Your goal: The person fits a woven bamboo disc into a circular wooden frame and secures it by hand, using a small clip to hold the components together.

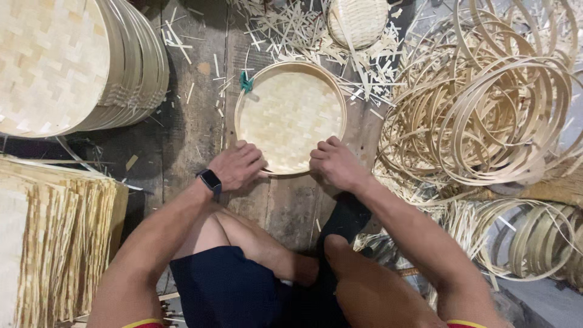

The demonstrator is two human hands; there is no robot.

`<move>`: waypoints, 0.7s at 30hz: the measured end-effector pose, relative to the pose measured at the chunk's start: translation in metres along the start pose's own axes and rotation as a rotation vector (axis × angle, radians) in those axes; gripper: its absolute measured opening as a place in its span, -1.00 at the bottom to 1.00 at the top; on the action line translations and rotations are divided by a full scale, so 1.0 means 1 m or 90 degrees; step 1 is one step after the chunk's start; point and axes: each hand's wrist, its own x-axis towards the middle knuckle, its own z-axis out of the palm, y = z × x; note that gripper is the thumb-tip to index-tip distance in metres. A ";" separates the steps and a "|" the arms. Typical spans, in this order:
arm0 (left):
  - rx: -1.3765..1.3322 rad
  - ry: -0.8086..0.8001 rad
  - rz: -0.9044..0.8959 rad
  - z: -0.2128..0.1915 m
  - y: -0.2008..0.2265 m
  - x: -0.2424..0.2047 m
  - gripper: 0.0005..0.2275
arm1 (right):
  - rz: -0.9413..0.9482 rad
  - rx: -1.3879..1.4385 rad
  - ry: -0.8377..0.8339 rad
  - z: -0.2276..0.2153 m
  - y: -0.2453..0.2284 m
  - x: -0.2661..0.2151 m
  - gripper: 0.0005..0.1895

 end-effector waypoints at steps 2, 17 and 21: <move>0.053 -0.133 0.023 0.006 0.003 0.011 -0.68 | 0.016 -0.006 -0.059 -0.020 0.000 -0.004 -0.87; -0.062 0.110 0.033 -0.006 0.011 0.033 -0.70 | 0.482 0.454 0.209 -0.093 0.130 0.092 -0.75; -0.055 0.068 0.047 -0.002 0.009 0.030 -0.69 | 0.508 0.478 0.352 -0.045 0.131 0.101 -0.84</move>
